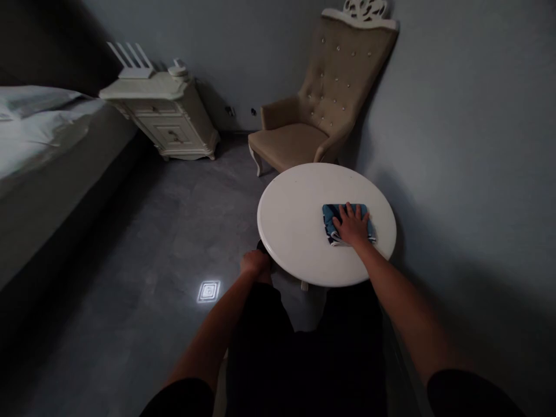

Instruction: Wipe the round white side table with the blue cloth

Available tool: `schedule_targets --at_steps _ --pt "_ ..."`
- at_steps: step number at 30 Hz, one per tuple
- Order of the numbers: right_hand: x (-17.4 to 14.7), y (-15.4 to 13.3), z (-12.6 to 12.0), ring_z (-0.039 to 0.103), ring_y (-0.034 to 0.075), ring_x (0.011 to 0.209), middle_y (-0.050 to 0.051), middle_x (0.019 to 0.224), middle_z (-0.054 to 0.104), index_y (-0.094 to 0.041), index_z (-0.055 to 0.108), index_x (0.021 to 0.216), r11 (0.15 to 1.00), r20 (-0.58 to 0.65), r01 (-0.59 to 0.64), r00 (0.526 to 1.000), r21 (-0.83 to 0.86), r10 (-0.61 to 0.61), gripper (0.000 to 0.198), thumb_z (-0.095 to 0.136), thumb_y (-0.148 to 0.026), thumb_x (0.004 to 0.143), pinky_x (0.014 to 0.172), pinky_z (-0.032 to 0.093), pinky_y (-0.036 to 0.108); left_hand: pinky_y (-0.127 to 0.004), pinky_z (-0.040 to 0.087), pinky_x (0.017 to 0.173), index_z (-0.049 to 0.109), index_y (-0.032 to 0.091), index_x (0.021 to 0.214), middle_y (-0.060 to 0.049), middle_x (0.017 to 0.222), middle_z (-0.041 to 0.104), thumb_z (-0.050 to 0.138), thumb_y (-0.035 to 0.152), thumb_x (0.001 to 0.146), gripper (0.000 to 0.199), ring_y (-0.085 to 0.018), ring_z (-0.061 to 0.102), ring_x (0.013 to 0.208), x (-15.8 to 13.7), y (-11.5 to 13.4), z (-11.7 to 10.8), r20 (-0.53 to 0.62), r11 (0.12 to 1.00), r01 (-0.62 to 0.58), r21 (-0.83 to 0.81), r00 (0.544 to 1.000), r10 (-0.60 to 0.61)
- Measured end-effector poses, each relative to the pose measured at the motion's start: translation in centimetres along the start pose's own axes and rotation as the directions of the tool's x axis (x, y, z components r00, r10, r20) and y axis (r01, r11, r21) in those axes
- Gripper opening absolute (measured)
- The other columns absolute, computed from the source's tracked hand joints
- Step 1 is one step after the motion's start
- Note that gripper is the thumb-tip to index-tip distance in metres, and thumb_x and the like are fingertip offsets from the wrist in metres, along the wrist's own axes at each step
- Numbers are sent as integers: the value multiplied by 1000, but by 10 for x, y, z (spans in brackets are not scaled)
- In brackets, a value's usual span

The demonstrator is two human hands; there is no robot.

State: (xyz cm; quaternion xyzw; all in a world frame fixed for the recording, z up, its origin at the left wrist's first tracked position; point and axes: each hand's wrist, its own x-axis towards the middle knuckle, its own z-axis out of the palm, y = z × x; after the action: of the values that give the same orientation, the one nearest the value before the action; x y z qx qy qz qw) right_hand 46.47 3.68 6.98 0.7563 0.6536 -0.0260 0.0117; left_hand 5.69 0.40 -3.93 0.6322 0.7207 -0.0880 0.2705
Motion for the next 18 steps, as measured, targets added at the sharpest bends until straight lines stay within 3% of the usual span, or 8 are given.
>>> schedule_targets --at_steps 2,6,11,14,18 --pt "29 -3 -2 16 53 184 15 202 22 -20 36 193 1000 3 -30 1000 -8 30 82 24 -62 124 144 17 86 -46 62 99 88 16 119 -30 125 88 67 60 107 50 -43 82 121 1 -8 -5 11 997 71 14 997 -71" --pt "88 -24 -2 16 56 183 18 202 20 -20 34 194 998 -10 -64 998 16 64 84 24 -63 123 142 14 90 -50 64 101 91 18 122 -29 129 88 56 60 113 55 -46 83 124 1 -21 -12 23 995 95 11 995 -96" --pt "143 -82 -2 16 57 183 19 201 22 -18 37 193 997 -31 -53 998 57 55 83 26 -63 123 142 11 90 -48 64 101 90 17 128 -29 134 87 48 62 117 63 -46 83 130 6 -30 -22 51 991 134 -8 990 -134" --pt "152 -124 -2 16 57 183 18 201 23 -18 40 192 997 -37 10 999 81 -7 83 29 -63 123 143 12 89 -48 64 102 89 15 132 -29 136 86 47 62 116 64 -46 83 132 8 -30 -28 56 991 135 -6 989 -134" --pt "129 -167 -3 15 55 184 18 201 25 -17 43 190 983 -56 120 992 136 -113 82 36 -62 122 144 8 87 -49 64 105 89 16 129 -29 136 86 48 55 116 58 -46 82 133 4 -20 -33 43 994 106 39 993 -108"
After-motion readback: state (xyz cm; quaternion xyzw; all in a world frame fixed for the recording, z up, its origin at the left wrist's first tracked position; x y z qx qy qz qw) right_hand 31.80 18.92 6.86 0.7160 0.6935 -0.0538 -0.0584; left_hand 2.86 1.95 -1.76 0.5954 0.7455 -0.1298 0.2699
